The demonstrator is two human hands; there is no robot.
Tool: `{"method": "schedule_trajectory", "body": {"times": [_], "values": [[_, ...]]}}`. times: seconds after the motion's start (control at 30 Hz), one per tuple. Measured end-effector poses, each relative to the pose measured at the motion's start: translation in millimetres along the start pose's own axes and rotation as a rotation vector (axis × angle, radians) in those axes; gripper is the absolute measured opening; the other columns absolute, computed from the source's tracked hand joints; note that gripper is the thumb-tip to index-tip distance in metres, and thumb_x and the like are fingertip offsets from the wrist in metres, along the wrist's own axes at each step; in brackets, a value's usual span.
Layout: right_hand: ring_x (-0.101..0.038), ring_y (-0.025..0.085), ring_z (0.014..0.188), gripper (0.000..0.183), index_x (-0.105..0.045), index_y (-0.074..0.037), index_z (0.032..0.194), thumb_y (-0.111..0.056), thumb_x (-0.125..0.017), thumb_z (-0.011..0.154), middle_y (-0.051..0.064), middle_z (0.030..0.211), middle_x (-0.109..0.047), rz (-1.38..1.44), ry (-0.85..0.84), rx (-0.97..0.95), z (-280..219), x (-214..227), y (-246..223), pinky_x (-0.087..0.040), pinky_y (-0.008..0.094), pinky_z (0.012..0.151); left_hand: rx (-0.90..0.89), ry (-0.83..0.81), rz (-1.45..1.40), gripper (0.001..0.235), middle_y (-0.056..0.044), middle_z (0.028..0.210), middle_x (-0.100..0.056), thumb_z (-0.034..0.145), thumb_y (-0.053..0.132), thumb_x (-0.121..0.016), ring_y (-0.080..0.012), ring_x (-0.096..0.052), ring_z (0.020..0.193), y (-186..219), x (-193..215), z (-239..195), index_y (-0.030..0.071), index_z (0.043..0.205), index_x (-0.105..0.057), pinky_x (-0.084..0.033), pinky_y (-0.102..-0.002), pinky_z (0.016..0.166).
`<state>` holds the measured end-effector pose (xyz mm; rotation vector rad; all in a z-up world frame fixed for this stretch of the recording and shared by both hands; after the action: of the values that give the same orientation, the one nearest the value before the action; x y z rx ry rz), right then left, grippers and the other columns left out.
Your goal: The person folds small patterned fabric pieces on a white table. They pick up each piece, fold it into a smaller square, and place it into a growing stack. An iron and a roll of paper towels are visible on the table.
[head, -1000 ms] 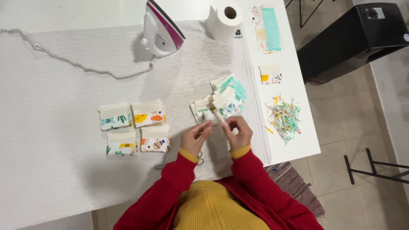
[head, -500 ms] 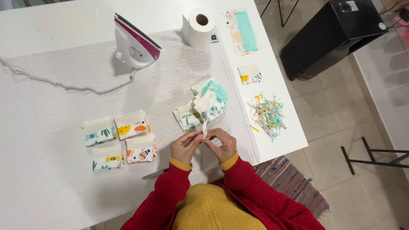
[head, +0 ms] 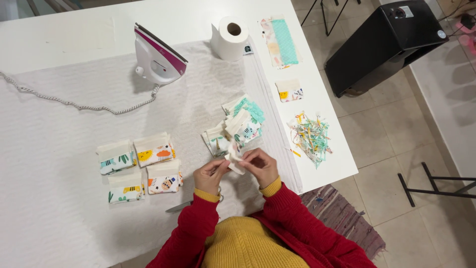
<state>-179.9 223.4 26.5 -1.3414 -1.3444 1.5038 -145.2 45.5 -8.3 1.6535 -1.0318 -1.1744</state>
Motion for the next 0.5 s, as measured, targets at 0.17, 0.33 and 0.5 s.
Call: {"method": "schedule_trajectory", "body": {"times": [0.17, 0.33, 0.5], "values": [[-0.071, 0.017, 0.092, 0.012, -0.066, -0.002, 0.089, 0.003, -0.077, 0.086, 0.009, 0.100, -0.073, -0.346, 0.130, 0.177, -8, -22, -54, -0.060, 0.031, 0.083, -0.161, 0.084, 0.352, 0.025, -0.012, 0.113, -0.069, 0.084, 0.004, -0.075, -0.0206, -0.072, 0.100, 78, -25, -12, 0.001, 0.107, -0.066, -0.064, -0.031, 0.074], [-0.070, 0.024, 0.092, 0.019, -0.062, -0.001, 0.088, 0.009, -0.076, 0.080, 0.012, 0.098, -0.072, -0.812, 0.022, 0.576, -25, -70, -96, -0.057, 0.033, 0.078, -0.506, 0.182, 0.689, 0.047, -0.016, 0.120, -0.055, 0.069, 0.000, -0.080, -0.0282, -0.066, 0.102, 120, -33, -12, 0.000, 0.110, -0.056, -0.062, -0.033, 0.072], [-0.061, 0.027, 0.085, 0.040, -0.057, -0.003, 0.102, 0.011, -0.074, 0.068, 0.014, 0.098, -0.063, -0.890, 0.014, 0.783, -34, -84, -87, -0.051, 0.036, 0.073, -0.669, 0.183, 0.672, 0.029, -0.008, 0.097, -0.061, 0.079, 0.004, -0.082, -0.0199, -0.068, 0.083, 66, -17, -6, 0.007, 0.086, -0.053, -0.062, -0.029, 0.065]]}}
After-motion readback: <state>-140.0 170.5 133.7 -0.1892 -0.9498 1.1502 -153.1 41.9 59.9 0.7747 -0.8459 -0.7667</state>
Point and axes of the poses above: each hand's wrist, its own z-axis towards the middle knuckle, its own x-axis out of the back of the hand, y = z × x, the point moved 7 cm from there along z, towards the middle knuckle
